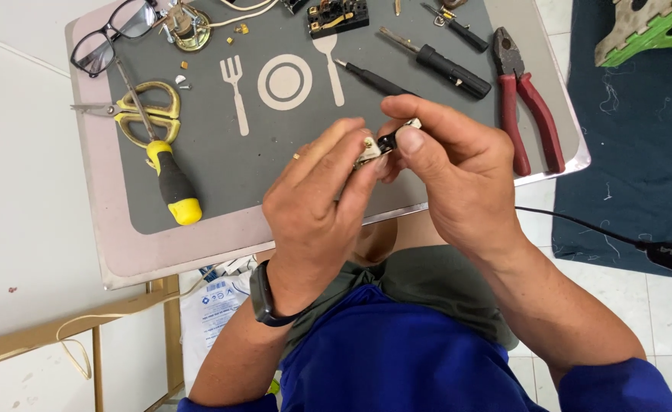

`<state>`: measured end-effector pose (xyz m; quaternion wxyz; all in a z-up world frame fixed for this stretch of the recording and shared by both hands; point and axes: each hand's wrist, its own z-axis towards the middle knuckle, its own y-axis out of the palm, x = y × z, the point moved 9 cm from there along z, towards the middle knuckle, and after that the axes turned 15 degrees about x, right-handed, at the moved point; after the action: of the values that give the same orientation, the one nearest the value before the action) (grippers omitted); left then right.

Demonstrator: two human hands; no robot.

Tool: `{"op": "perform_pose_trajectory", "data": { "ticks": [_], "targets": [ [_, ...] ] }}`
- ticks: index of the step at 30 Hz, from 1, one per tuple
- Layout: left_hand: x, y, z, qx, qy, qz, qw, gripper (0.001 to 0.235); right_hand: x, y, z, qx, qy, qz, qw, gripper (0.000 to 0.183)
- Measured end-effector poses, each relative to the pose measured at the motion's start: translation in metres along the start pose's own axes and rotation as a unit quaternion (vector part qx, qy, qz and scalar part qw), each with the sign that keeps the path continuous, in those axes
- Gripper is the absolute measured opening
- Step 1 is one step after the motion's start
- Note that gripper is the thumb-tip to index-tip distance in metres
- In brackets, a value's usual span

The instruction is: The person assembles small electrical components on a workbench. They use pliers to bend a metal piece and then attach it to a white plastic housing, followed by fitting a black plastic part onto the assembly.

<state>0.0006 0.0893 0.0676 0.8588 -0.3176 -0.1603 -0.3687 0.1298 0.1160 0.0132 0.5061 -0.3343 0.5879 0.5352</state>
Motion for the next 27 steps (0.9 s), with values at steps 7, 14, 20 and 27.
{"op": "perform_pose_trajectory", "data": {
  "ticks": [7,14,20,27],
  "targets": [
    [-0.019,0.002,-0.003,-0.001,-0.062,-0.115,0.991,0.017,-0.015,0.007,-0.003,-0.010,-0.032,-0.054,0.998,0.036],
    [-0.035,0.012,-0.004,-0.025,-0.164,-0.203,0.965,0.013,-0.016,0.008,-0.003,-0.008,-0.021,-0.055,0.998,0.035],
    [-0.045,0.027,-0.013,-0.055,-0.240,-0.301,0.921,0.014,-0.018,0.005,-0.002,0.001,-0.032,-0.085,0.996,0.031],
    [-0.058,0.041,-0.024,-0.059,-0.305,-0.357,0.881,0.009,-0.007,-0.003,0.003,0.032,0.063,-0.049,0.996,0.030]
  ]
}}
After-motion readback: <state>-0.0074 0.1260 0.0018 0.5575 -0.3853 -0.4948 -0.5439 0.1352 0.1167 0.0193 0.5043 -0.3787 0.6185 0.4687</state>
